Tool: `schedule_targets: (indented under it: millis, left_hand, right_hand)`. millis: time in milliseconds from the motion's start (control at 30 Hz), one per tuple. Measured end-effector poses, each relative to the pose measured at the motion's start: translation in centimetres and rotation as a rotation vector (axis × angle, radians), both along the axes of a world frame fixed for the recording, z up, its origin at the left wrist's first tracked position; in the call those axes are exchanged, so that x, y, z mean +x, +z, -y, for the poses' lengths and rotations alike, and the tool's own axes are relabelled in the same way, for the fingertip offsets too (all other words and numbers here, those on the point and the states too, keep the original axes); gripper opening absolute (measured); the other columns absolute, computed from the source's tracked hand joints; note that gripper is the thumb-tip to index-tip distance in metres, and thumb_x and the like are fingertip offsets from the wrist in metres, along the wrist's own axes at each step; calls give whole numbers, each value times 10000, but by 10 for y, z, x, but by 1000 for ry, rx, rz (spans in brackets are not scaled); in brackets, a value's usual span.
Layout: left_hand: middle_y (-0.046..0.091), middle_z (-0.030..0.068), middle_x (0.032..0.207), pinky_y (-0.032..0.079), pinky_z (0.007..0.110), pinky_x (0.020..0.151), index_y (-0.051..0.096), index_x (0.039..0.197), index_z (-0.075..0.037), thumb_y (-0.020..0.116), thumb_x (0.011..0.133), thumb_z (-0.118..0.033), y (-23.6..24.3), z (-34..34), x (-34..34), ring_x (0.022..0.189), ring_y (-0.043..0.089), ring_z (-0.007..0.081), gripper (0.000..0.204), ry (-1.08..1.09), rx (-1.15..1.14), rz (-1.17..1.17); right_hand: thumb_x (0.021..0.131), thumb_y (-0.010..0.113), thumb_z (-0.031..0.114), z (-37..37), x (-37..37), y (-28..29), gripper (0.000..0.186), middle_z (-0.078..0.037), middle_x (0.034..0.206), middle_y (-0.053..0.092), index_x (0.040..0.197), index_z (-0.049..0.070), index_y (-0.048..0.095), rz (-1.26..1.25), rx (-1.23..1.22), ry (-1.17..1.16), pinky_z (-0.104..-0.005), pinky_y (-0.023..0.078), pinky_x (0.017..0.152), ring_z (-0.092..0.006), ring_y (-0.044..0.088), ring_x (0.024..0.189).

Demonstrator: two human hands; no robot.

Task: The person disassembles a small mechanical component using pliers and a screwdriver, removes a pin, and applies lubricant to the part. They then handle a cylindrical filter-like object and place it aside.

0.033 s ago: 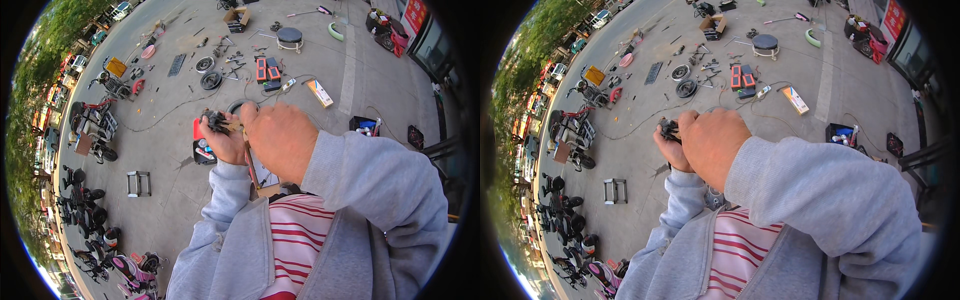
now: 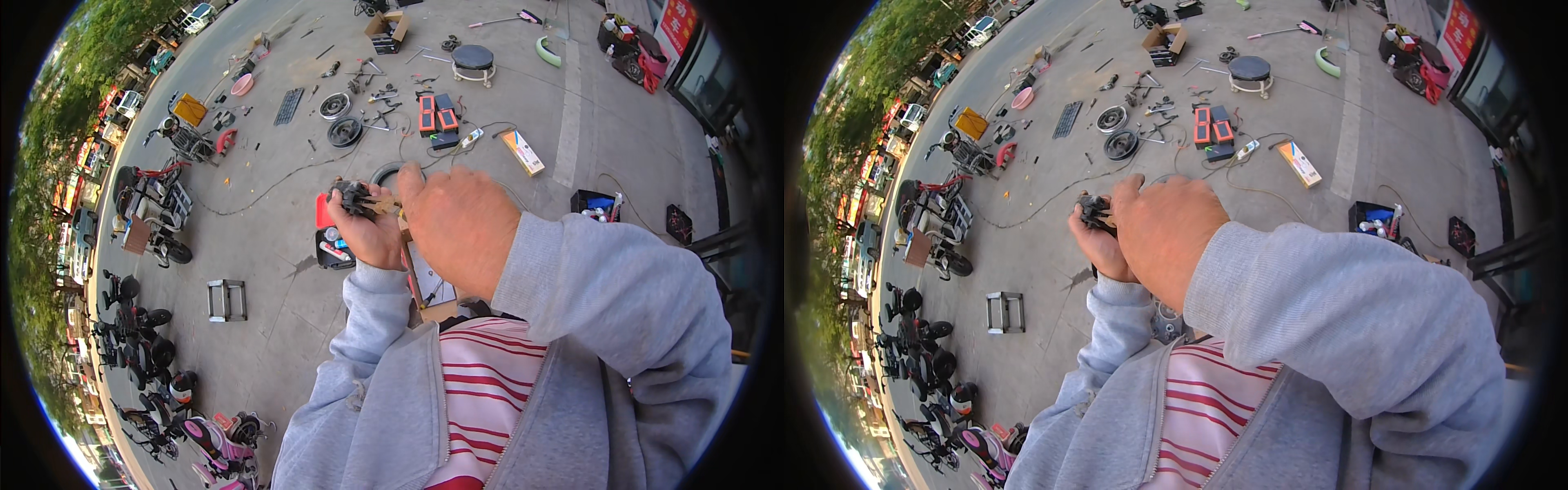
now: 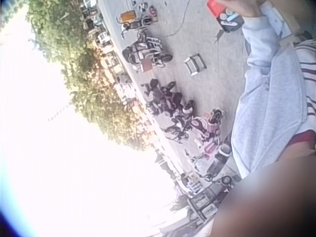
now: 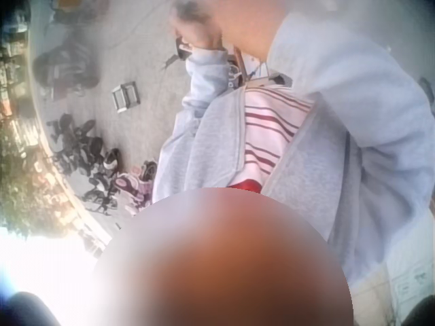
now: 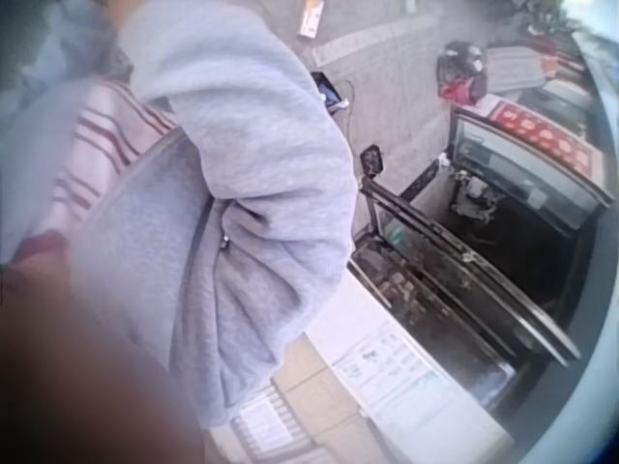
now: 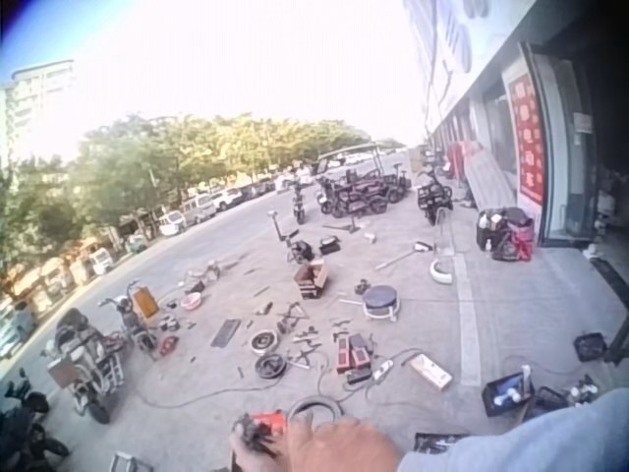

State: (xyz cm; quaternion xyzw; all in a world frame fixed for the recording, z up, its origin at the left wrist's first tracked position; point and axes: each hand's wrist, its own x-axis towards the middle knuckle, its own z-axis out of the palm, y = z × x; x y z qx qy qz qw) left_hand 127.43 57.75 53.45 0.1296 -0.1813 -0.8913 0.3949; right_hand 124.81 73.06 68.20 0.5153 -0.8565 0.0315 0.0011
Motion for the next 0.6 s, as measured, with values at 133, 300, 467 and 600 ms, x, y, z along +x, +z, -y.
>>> schedule_targets:
  millis: [133,300,467,600]
  left_hand:
    - [548,47,803,419,339,668,495,945,-74,472,949,-343,-4,-5,-2,700,497,181,270,32,-35,40]
    - [554,43,821,433,345,675,499,955,-76,468,952,-343,-13,-4,-4,709,509,185,269,27,-43,45]
    - [553,43,820,448,352,678,497,958,-75,472,951,-327,-20,-5,-6,716,522,194,253,16,-40,61]
    - [551,44,821,452,360,675,485,959,-83,464,953,-308,-23,-5,-7,713,524,197,227,18,-36,65]
  right_hand:
    - [791,605,118,-6,-6,-2,192,-159,874,639,923,-21,612,14,31,50,-387,533,701,-281,643,841]
    - [781,614,113,-8,-10,-8,204,-163,877,639,934,-21,615,43,30,48,-391,540,712,-288,648,846]
    - [779,618,106,-10,-17,-13,205,-170,875,638,940,-21,616,74,84,54,-398,547,707,-300,657,827]
    - [786,615,105,-10,-20,-17,203,-173,872,637,942,-24,611,107,88,32,-403,548,700,-305,658,817]
